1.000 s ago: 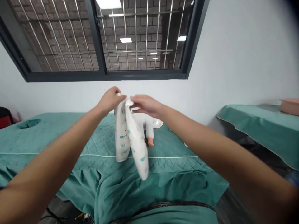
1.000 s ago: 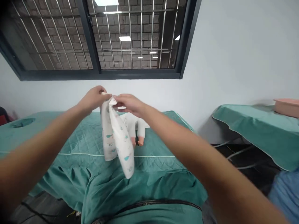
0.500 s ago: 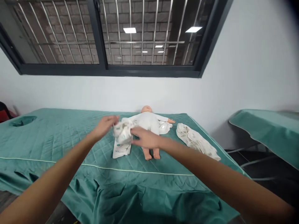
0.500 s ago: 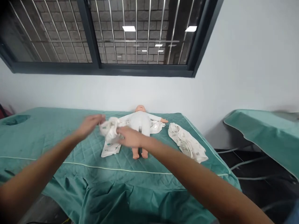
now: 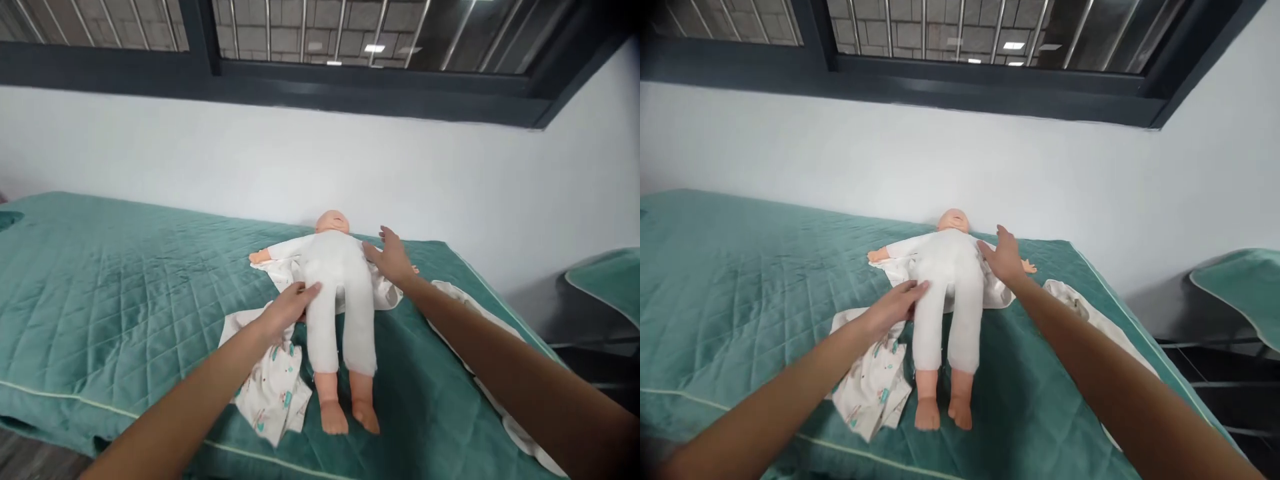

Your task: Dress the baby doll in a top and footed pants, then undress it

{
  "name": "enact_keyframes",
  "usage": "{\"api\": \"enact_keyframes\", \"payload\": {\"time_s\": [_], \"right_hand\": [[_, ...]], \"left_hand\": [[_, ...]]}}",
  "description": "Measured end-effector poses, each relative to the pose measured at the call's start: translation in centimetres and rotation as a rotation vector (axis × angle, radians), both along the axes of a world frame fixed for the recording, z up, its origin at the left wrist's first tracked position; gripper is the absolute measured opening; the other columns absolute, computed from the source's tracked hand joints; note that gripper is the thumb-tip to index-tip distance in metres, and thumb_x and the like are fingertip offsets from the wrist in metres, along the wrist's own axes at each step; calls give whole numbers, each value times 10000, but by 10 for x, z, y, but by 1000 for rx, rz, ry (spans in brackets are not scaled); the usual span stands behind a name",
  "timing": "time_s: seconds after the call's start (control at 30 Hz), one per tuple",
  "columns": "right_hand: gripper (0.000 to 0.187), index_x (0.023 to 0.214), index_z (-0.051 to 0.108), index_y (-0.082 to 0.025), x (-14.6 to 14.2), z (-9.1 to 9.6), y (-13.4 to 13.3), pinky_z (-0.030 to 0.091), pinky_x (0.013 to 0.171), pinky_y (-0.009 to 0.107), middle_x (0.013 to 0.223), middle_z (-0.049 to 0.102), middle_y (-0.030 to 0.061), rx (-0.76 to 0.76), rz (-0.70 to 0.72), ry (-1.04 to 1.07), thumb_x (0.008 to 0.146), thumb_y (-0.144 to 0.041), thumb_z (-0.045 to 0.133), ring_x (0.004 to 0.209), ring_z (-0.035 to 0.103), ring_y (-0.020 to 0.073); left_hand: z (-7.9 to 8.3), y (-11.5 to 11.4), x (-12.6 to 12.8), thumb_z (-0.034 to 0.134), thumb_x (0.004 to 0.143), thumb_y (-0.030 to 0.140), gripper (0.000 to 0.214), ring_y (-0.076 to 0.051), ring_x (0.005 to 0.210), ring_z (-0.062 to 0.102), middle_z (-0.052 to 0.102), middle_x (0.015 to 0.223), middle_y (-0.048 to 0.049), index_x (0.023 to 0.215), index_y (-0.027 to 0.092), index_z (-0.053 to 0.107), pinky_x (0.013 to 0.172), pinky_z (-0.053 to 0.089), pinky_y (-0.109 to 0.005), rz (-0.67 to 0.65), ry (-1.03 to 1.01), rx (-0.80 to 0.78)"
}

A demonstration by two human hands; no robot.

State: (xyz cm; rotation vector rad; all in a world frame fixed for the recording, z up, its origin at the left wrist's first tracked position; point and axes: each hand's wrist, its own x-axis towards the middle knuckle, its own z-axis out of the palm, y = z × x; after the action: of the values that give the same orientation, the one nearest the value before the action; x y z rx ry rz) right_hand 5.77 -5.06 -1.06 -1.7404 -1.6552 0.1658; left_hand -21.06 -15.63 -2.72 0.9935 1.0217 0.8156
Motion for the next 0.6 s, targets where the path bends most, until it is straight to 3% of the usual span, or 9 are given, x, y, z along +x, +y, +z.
{"api": "enact_keyframes", "payload": {"time_s": [0.13, 0.3, 0.43, 0.6], "right_hand": [[989, 1578, 190, -94, 5, -4, 56, 411, 1085, 538, 1348, 621, 231, -321, 133, -1, 872, -723, 481, 1256, 582, 396], [1101, 1594, 218, -143, -8, 12, 87, 269, 1217, 513, 1641, 273, 170, -461, 214, 40, 792, -863, 444, 1488, 321, 372], [1112, 1609, 193, -216, -50, 30, 99, 335, 1167, 598, 1657, 236, 140, -536, 265, 91, 759, -860, 507, 1472, 336, 412], [1141, 1597, 216, -161, -145, 26, 128, 338, 1171, 587, 1640, 276, 170, -524, 328, 151, 742, -826, 576, 1459, 359, 412]], "left_hand": [[-11, 11, 26, 730, 795, 555, 575, -234, 903, 720, 732, 1156, -99, 1255, 226, 623, 847, 591, -382, -15, -222, -88], [1, 19, 17, 729, 802, 514, 559, -255, 863, 738, 733, 1154, -147, 1255, 200, 642, 781, 615, -373, 14, -331, -132], [18, 38, -31, 745, 786, 490, 594, -243, 852, 739, 749, 1098, -162, 1259, 143, 645, 747, 611, -322, 74, -308, -82], [14, 72, -132, 633, 851, 531, 491, -278, 867, 748, 769, 968, -133, 1124, 126, 678, 722, 618, -386, 121, -68, -52]]}}
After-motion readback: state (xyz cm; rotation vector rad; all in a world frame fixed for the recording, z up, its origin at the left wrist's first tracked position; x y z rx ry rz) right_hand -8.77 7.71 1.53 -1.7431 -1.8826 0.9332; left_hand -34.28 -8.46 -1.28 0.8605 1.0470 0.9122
